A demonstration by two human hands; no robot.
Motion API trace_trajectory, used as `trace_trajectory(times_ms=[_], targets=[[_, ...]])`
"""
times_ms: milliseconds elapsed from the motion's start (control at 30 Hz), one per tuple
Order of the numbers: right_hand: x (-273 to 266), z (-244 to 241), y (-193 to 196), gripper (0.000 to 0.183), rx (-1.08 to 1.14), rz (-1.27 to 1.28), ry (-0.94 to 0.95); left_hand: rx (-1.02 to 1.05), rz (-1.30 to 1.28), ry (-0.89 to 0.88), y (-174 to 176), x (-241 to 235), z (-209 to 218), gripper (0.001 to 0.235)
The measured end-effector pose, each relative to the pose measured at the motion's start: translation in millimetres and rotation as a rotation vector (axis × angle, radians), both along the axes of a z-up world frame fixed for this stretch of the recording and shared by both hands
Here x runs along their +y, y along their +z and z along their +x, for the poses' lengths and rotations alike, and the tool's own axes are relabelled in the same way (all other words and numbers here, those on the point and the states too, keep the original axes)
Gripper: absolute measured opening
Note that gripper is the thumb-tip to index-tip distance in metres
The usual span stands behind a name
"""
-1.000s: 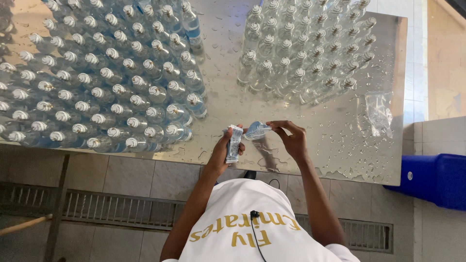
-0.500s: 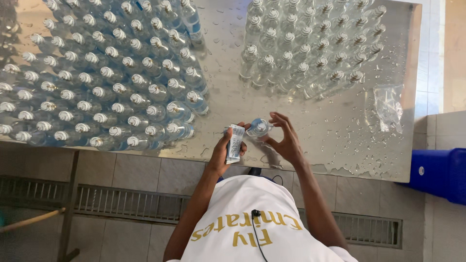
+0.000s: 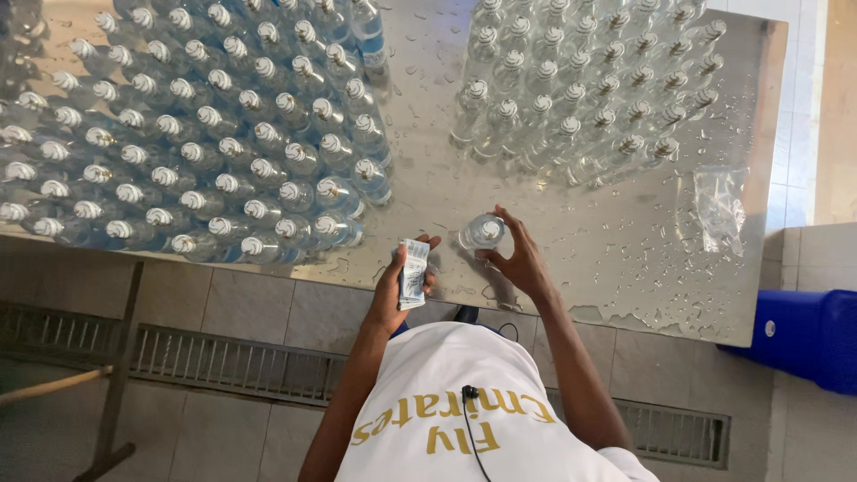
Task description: The person stands at a stainless steel table and repeatedly picks up small plastic bottles. They apply a small rectangular label to each bottle and place it back on the table among many others.
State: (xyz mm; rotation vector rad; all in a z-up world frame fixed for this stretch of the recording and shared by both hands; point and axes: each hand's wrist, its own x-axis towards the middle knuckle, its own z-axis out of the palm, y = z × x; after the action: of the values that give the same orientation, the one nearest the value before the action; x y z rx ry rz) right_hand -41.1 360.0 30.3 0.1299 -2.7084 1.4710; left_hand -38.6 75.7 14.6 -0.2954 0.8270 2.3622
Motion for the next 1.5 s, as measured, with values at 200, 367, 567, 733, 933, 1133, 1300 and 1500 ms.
trace_trajectory(times_ms=[200,367,567,733,933,1133,1300,1500], targets=[[2,-8,-76,0.107,-0.049,-0.022,-0.028,0.012,0.019,0.042,1,-17,8,0.077],[-11,-7,-65,0.113,-0.021,-0.027,-0.043,0.01,0.045,0.069,-2,-25,11,0.077],[-4,-6,-108,0.109,-0.027,-0.029,-0.132,-0.004,0.033,0.085,-11,-32,20,0.078],[-2,-9,-134,0.113,-0.016,-0.076,-0.127,-0.006,0.02,0.09,-7,-43,24,0.079],[-6,-7,-139,0.116,0.018,-0.102,-0.098,-0.016,0.005,0.109,-8,-56,30,0.08],[-20,2,-61,0.102,0.128,-0.054,-0.185,-0.007,-0.023,0.12,-5,-74,35,0.08],[-42,-11,-59,0.083,0.239,0.027,-0.235,-0.067,-0.043,0.122,-6,-85,35,0.079],[-113,-49,-69,0.083,0.228,-0.103,-0.132,-0.08,-0.061,0.137,-7,-103,37,0.076]])
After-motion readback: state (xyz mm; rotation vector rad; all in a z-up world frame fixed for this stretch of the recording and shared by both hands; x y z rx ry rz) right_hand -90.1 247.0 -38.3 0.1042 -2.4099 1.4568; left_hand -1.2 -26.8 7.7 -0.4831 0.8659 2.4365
